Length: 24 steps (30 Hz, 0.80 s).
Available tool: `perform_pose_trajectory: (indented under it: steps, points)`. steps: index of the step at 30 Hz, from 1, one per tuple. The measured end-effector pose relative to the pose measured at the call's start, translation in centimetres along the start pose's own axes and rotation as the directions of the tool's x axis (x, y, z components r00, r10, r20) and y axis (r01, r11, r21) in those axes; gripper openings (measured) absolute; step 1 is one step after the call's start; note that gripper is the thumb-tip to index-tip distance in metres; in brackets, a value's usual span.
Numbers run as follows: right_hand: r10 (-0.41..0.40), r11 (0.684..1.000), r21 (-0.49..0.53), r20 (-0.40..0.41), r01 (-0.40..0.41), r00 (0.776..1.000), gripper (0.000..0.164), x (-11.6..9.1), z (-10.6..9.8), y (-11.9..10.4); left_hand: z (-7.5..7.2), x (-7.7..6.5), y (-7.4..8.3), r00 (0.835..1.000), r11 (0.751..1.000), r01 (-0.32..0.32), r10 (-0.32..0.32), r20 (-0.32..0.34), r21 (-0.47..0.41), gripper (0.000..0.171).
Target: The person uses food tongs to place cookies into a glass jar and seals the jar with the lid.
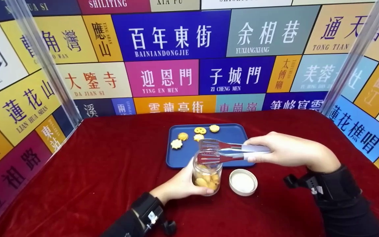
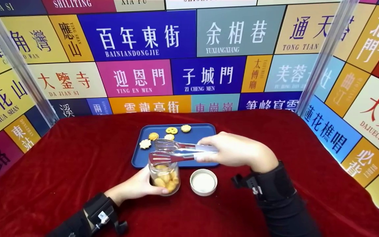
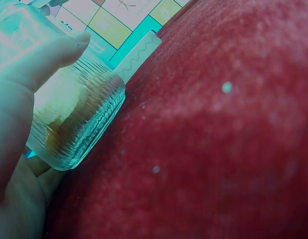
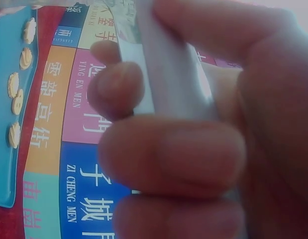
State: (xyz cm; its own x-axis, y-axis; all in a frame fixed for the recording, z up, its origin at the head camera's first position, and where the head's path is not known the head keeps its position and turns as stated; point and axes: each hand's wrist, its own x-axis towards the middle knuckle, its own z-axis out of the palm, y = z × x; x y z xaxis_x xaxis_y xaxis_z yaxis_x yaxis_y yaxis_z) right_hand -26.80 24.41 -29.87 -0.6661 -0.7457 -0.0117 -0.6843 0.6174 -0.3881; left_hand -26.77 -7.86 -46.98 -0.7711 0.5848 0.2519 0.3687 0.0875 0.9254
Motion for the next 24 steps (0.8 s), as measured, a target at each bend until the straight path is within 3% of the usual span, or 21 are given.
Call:
perform_pose_trajectory:
  steps: [7, 13, 18, 24]
  points:
    - [-0.002, 0.999, 0.04, -0.01, 0.002, 1.0, 0.028, 0.0, -0.1, 0.0, 0.1, 0.1, -0.2, 1.0, 1.0, -0.016, 0.016, 0.002, -0.023, 0.116]
    - [0.021, 0.999, 0.048, -0.1, -0.016, 0.995, 0.024, 0.1, -0.1, 0.6, 0.0, 0.1, -0.2, 1.0, 1.0, 0.019, -0.019, -0.009, -0.002, 0.091]
    - [0.139, 0.99, 0.047, -0.208, -0.132, 0.968, 0.035, 0.5, 0.1, 1.6, 0.1, -0.1, 0.0, 0.999, 0.999, 0.035, -0.034, -0.026, 0.035, 0.089]
    - [0.243, 0.97, 0.051, -0.281, -0.238, 0.928, 0.044, 2.0, 1.6, 3.7, 0.1, -0.1, 0.0, 0.999, 0.999, 0.038, -0.037, -0.03, 0.038, 0.089]
